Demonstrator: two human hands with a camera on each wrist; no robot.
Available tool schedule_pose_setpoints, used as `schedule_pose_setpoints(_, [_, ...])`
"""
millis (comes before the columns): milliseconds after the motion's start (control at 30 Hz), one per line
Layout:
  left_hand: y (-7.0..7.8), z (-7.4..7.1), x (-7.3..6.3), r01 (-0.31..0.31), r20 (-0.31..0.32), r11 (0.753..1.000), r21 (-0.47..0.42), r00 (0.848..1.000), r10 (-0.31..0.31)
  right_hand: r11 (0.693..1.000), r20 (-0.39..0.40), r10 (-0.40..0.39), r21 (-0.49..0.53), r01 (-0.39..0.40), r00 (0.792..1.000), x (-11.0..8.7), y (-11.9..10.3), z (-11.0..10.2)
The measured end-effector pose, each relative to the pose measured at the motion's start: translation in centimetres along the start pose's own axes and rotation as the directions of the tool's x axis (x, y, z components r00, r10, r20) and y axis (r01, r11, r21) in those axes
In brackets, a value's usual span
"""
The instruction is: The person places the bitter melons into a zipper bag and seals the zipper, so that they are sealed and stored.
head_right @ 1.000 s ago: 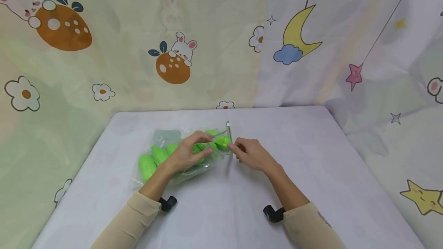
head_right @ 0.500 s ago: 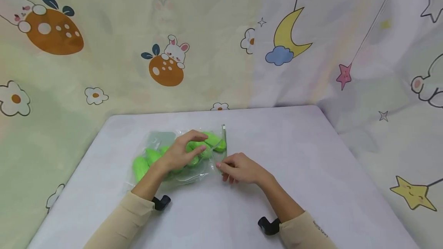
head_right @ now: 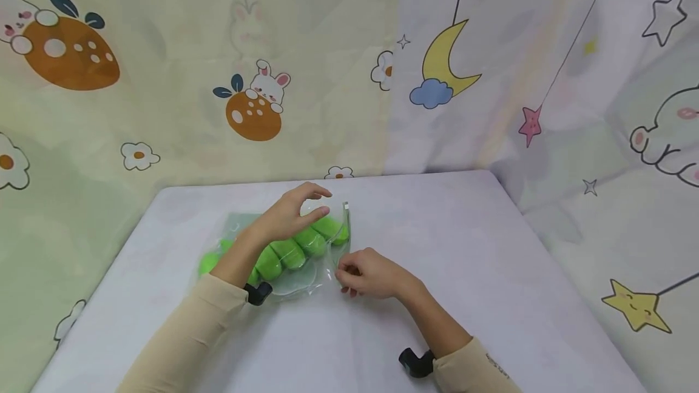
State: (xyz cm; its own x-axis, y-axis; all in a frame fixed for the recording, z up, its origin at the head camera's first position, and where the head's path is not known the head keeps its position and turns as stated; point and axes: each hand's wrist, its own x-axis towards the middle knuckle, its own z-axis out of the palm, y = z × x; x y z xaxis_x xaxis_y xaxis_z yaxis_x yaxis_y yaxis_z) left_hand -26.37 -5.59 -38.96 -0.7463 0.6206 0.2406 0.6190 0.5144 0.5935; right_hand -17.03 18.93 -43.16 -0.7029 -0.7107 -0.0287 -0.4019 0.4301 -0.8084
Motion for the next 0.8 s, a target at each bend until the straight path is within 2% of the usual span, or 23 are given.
schedule_pose_setpoints(100, [-0.5,0.5,1.2,0.073,0.076,0.997,0.038,0.994,-0.075,1.0,0.016,0.0,-0.012,0.0,1.0,0.2,-0.2,0.0])
schedule_pose_setpoints(167, [-1.2,0.7,2.1,0.1,0.073,0.994,0.04,0.992,-0.103,1.0,0.017,0.002,-0.03,-0.001,1.0,0.2,-0.4,-0.1])
schedule_pose_setpoints(300, [-2.7,0.8,3.6,0.155,0.032,0.988,-0.01,0.987,-0.155,0.998,0.048,0.002,-0.061,0.001,0.999,0.4,-0.9,-0.2])
schedule_pose_setpoints(367, [-3.5,0.6,4.0,0.193,0.044,0.981,-0.023,0.98,-0.192,0.997,0.066,-0.001,-0.076,0.006,0.998,0.6,-1.2,-0.2])
schedule_pose_setpoints(567, [-5.1,0.3,4.5,0.277,0.175,0.96,0.028,0.945,-0.278,0.993,0.079,-0.002,-0.115,0.011,0.997,0.8,-1.7,-0.3])
schedule_pose_setpoints(800, [-5.4,1.1,5.8,0.332,0.315,0.941,0.066,0.888,-0.336,0.992,0.036,-0.006,-0.124,0.01,0.999,-0.2,-1.3,-0.8])
